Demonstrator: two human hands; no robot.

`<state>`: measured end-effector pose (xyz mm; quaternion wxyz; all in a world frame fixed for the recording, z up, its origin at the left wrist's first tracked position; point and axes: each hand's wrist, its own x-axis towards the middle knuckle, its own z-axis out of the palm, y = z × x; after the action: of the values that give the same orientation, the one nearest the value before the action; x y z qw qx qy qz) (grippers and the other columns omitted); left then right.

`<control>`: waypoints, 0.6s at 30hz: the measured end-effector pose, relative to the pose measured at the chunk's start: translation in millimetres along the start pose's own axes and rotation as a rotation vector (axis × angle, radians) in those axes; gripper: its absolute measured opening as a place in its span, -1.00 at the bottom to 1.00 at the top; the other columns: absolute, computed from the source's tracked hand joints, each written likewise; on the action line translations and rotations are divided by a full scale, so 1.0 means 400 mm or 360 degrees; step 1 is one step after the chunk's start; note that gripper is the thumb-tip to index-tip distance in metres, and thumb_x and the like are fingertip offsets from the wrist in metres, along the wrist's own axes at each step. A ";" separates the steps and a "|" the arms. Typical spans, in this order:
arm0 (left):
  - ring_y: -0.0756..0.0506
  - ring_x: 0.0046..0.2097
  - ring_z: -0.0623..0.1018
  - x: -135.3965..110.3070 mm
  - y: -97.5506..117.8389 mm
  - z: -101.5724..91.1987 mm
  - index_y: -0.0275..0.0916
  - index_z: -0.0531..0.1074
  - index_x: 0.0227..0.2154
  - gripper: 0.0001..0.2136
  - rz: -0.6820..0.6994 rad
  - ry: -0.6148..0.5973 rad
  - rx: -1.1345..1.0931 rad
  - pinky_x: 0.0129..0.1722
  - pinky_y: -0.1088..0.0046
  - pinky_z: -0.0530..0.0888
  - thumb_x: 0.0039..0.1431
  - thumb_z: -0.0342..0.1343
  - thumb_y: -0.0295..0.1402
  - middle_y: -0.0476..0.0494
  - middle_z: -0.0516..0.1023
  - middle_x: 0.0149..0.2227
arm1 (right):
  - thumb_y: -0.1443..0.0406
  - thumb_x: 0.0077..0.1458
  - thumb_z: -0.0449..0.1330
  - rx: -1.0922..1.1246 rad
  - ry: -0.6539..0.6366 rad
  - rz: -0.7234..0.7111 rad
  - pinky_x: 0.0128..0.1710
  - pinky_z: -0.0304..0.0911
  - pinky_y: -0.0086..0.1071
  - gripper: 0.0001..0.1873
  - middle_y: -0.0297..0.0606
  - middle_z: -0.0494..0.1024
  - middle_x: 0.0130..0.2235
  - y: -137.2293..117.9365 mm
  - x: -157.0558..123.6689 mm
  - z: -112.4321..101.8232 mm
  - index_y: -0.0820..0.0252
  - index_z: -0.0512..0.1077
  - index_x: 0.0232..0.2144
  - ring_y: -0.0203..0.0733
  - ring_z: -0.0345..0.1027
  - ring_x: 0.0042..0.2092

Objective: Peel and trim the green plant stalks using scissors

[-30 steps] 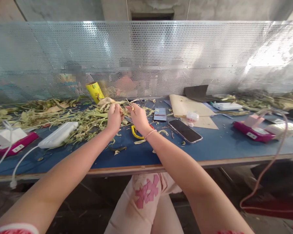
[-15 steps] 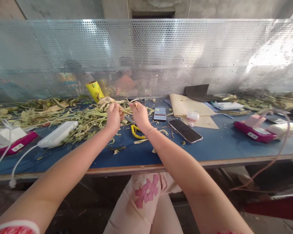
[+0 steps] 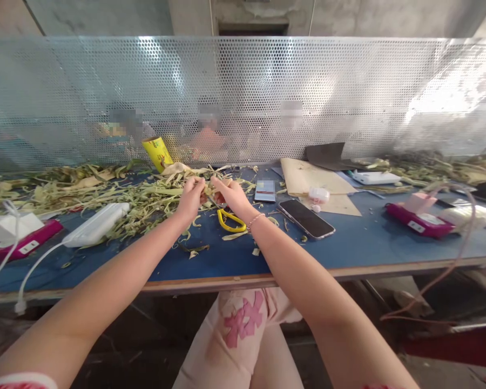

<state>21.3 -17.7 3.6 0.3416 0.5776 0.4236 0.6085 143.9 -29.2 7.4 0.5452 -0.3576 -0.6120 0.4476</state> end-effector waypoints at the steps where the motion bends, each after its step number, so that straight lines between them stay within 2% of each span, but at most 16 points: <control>1: 0.11 -0.66 0.16 0.000 0.003 0.003 -0.22 0.14 -0.54 -0.80 -0.0067 -0.0025 -0.0072 -0.64 0.56 0.15 0.11 -0.03 -0.26 0.12 0.11 -0.66 | -0.06 -0.14 0.12 -0.0017 -0.0050 -0.0017 -0.57 0.10 -0.48 -0.55 -0.40 0.30 -0.65 -0.002 -0.001 -0.001 0.23 0.25 -0.61 -0.42 0.13 -0.61; 7: 0.11 -0.65 0.17 0.003 0.016 0.001 -0.25 0.17 -0.64 -0.76 -0.0129 -0.0088 -0.0237 -0.61 0.55 0.16 0.07 0.01 -0.32 0.08 0.15 -0.70 | -0.01 -0.22 0.20 -0.0209 -0.0257 0.0077 -0.55 0.13 -0.47 -0.58 -0.34 0.36 -0.63 0.004 0.001 -0.010 0.28 0.34 -0.64 -0.41 0.18 -0.59; 9: 0.11 -0.66 0.17 0.002 0.022 -0.005 -0.26 0.18 -0.66 -0.75 -0.0131 -0.0142 -0.0206 -0.61 0.55 0.15 0.05 0.02 -0.32 0.08 0.15 -0.71 | 0.01 -0.19 0.19 -0.0330 -0.0222 0.0008 -0.57 0.10 -0.48 -0.59 -0.36 0.34 -0.65 0.010 0.004 -0.013 0.27 0.34 -0.66 -0.42 0.15 -0.61; 12: 0.09 -0.65 0.21 0.001 0.030 -0.017 -0.25 0.21 -0.64 -0.77 -0.0081 -0.0213 0.0018 -0.62 0.55 0.14 0.03 0.03 -0.30 0.07 0.21 -0.71 | 0.04 -0.14 0.15 -0.0585 -0.0102 -0.0087 -0.61 -0.01 -0.49 -0.61 -0.42 0.27 -0.72 0.010 0.001 -0.013 0.24 0.30 -0.71 -0.43 0.05 -0.65; 15: 0.07 -0.63 0.27 0.005 0.028 -0.022 -0.25 0.19 -0.64 -0.79 0.0063 -0.0161 0.0271 -0.59 0.55 0.17 0.02 0.05 -0.34 0.07 0.23 -0.70 | 0.09 -0.11 0.13 -0.0723 -0.0073 -0.0166 -0.58 -0.03 -0.49 -0.61 -0.45 0.23 -0.75 -0.003 -0.009 -0.006 0.22 0.23 -0.76 -0.43 0.02 -0.64; 18: 0.07 -0.65 0.25 0.011 0.016 -0.015 -0.22 0.14 -0.62 -0.81 0.0102 -0.0041 0.0323 -0.59 0.55 0.17 0.05 -0.02 -0.39 0.11 0.15 -0.72 | 0.12 -0.07 0.10 -0.0734 -0.0125 -0.0275 -0.52 -0.01 -0.48 -0.62 -0.46 0.21 -0.75 -0.019 -0.017 0.004 0.21 0.18 -0.76 -0.42 0.04 -0.62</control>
<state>15.2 -17.2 11.4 0.2670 0.6302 0.4600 0.5656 143.7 -38.6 12.1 0.4611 -0.4011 -0.7470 0.2615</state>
